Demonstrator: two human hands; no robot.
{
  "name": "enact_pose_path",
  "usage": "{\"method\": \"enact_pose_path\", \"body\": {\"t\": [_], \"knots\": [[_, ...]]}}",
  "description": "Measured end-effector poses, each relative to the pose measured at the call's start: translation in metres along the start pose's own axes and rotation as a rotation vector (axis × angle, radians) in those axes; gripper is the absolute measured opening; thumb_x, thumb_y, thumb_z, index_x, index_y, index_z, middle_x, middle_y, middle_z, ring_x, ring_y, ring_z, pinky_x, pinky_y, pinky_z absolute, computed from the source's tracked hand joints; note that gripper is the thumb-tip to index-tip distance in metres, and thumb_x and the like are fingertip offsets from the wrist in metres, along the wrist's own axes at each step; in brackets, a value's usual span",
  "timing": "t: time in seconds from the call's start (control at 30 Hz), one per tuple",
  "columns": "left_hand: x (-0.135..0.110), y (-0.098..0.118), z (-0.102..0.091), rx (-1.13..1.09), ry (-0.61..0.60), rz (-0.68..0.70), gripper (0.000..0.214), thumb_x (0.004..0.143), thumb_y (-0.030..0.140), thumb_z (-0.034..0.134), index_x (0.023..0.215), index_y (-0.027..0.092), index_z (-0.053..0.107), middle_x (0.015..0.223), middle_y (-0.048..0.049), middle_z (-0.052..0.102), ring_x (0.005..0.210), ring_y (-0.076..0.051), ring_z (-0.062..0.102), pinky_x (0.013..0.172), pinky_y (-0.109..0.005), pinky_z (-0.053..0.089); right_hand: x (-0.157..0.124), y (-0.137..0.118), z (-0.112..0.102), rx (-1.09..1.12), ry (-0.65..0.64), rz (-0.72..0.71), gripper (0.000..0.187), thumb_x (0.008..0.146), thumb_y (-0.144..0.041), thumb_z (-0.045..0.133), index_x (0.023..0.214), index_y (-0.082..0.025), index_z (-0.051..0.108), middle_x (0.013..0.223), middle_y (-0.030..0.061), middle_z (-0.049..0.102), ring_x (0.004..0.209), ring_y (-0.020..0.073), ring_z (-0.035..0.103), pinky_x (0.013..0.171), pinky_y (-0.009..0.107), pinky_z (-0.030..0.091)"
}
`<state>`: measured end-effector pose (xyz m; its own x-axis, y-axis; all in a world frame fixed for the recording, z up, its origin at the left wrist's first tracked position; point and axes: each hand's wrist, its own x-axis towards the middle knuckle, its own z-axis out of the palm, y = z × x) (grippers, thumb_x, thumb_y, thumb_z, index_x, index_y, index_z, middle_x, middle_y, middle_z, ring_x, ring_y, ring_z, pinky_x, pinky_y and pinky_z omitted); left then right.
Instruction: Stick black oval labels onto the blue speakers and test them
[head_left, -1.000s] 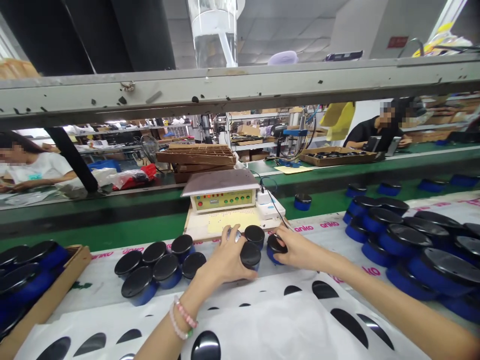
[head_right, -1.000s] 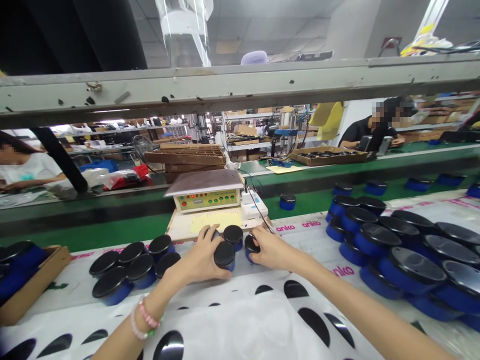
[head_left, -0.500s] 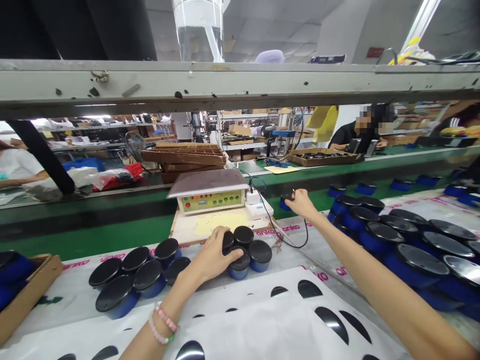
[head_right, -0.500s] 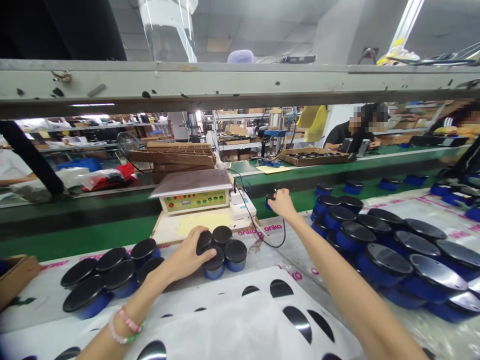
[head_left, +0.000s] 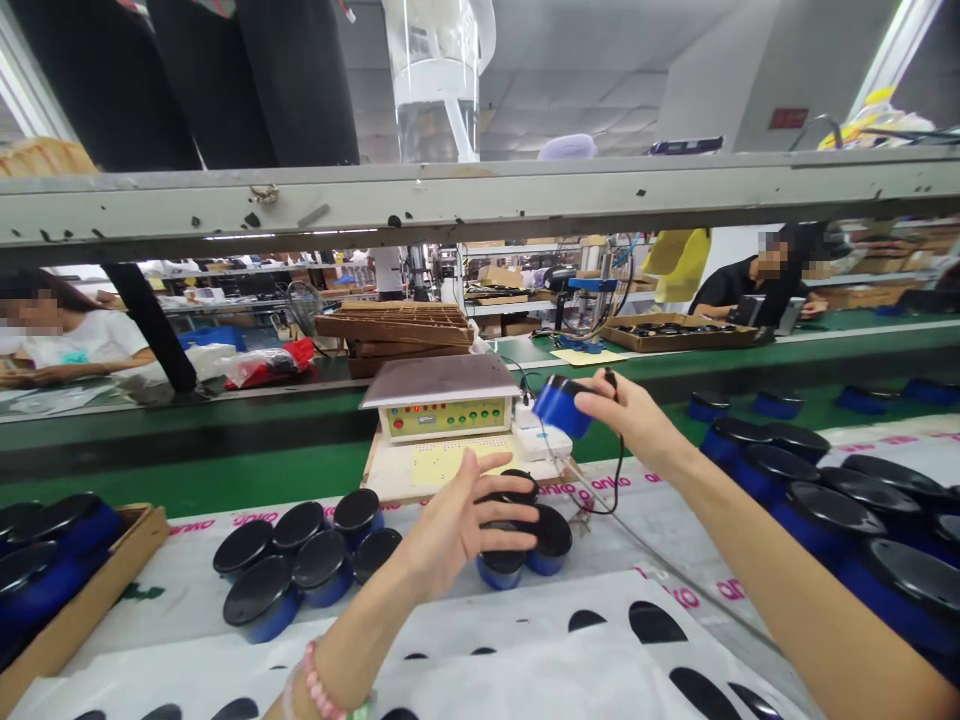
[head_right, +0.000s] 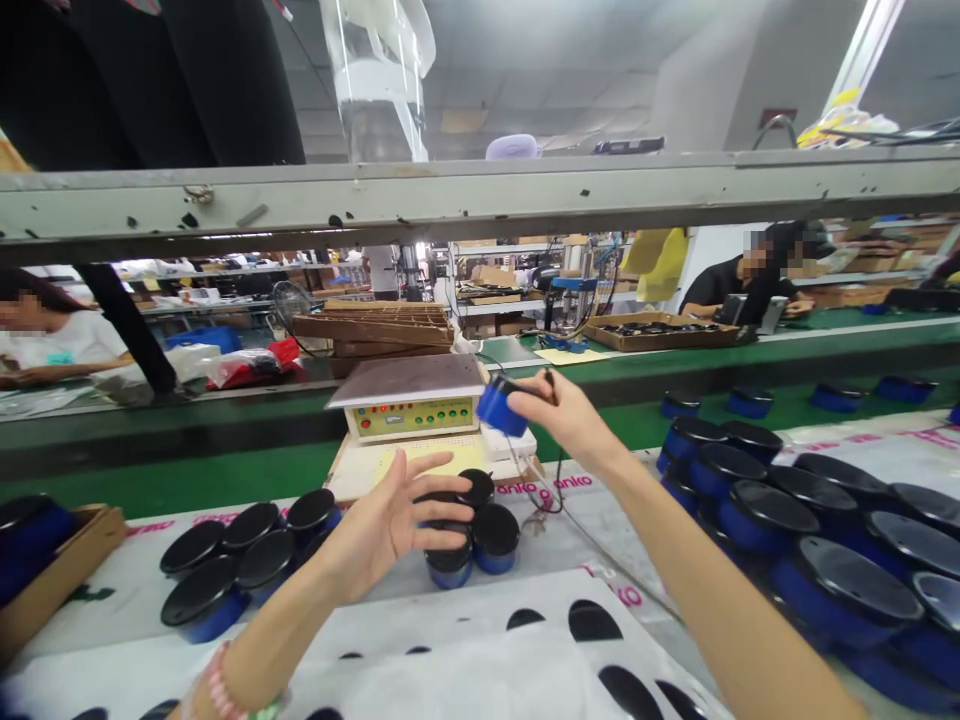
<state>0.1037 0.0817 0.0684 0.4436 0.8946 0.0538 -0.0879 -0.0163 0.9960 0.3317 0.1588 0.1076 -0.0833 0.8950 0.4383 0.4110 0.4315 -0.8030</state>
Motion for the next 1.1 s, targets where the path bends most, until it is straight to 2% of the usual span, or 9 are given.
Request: {"method": "enact_pose_path", "body": {"t": [0.07,0.13,0.27,0.37,0.47,0.57,0.73,0.97,1.1], "knots": [[-0.008,0.013,0.009,-0.334,-0.111,-0.102,0.070,0.093,0.063,0.014,0.125,0.012,0.049,0.119,-0.0183,0.062,0.092,-0.023,0.070,0.076,-0.034,0.058,-0.024,-0.037,0.015,0.071,-0.164,-0.100,0.044,0.068,-0.055,0.069,0.072,-0.022,0.040,0.091,0.0009,0.064,0.085,0.0193,0.060,0.070,0.030,0.050],[-0.013,0.021,0.012,-0.604,-0.140,-0.178,0.066,0.094,0.060,0.024,0.115,0.008,0.058,0.105,-0.0172,0.068,0.081,-0.018,0.071,0.073,-0.026,0.058,-0.042,-0.063,0.028,0.078,-0.267,-0.172,0.040,0.068,-0.048,0.070,0.073,-0.022,0.039,0.091,0.0009,0.063,0.080,0.0174,0.059,0.068,0.029,0.049],[-0.015,0.024,0.000,-0.729,0.077,-0.120,0.041,0.091,0.043,0.050,0.109,0.009,0.062,0.092,-0.0114,0.072,0.084,-0.018,0.071,0.084,-0.026,0.056,-0.062,-0.079,0.037,-0.054,-0.059,-0.112,0.038,0.081,-0.048,0.061,0.071,-0.024,0.033,0.074,-0.0034,0.056,0.051,0.0090,0.045,0.047,0.023,0.038],[-0.015,0.019,-0.012,-0.649,0.151,-0.036,0.028,0.080,0.030,0.068,0.101,0.012,0.065,0.096,-0.0085,0.072,0.090,-0.022,0.070,0.090,-0.032,0.054,-0.073,-0.077,0.032,-0.133,-0.080,-0.146,0.034,0.093,-0.048,0.042,0.070,-0.024,0.032,0.059,-0.0058,0.043,0.051,0.0112,0.042,0.047,0.024,0.034],[-0.016,0.016,-0.014,-0.485,0.035,0.041,0.033,0.071,0.023,0.077,0.101,0.015,0.065,0.098,-0.0067,0.071,0.090,-0.020,0.068,0.089,-0.031,0.053,-0.085,-0.077,0.030,-0.158,-0.315,-0.243,0.030,0.100,-0.036,0.023,0.080,-0.024,0.042,0.073,-0.0013,0.054,0.069,0.0150,0.052,0.060,0.026,0.040],[-0.017,0.016,-0.008,-0.354,-0.069,0.134,0.043,0.068,0.030,0.081,0.106,0.019,0.063,0.106,-0.0063,0.069,0.099,-0.021,0.065,0.091,-0.031,0.049,-0.092,-0.074,0.033,-0.254,-0.388,-0.324,0.029,0.101,-0.034,0.030,0.080,-0.023,0.046,0.070,-0.0023,0.053,0.062,0.0137,0.048,0.058,0.027,0.035],[-0.020,0.016,0.001,-0.338,0.148,0.112,0.048,0.082,0.059,0.057,0.115,0.025,0.058,0.116,-0.0047,0.064,0.112,-0.022,0.057,0.092,-0.031,0.047,-0.092,-0.067,0.033,-0.326,-0.309,-0.453,0.030,0.099,-0.034,0.039,0.071,-0.022,0.042,0.063,-0.0034,0.049,0.053,0.0116,0.038,0.051,0.027,0.027],[-0.023,0.013,0.007,0.177,0.360,0.417,0.044,0.083,0.055,0.059,0.113,0.024,0.049,0.114,-0.0039,0.060,0.110,-0.019,0.055,0.095,-0.029,0.043,-0.102,-0.071,0.036,-0.648,-0.046,-0.618,0.033,0.098,-0.026,0.039,0.066,-0.021,0.045,0.053,-0.0015,0.052,0.041,0.0124,0.042,0.045,0.030,0.022],[-0.026,0.003,0.005,0.436,0.478,0.570,0.051,0.082,0.048,0.064,0.122,0.028,0.041,0.119,-0.0030,0.055,0.109,-0.018,0.055,0.092,-0.028,0.046,-0.100,-0.070,0.041,-0.640,0.027,-0.599,0.035,0.097,-0.022,0.038,0.063,-0.021,0.047,0.050,-0.0012,0.052,0.040,0.0129,0.044,0.043,0.029,0.024]]}}
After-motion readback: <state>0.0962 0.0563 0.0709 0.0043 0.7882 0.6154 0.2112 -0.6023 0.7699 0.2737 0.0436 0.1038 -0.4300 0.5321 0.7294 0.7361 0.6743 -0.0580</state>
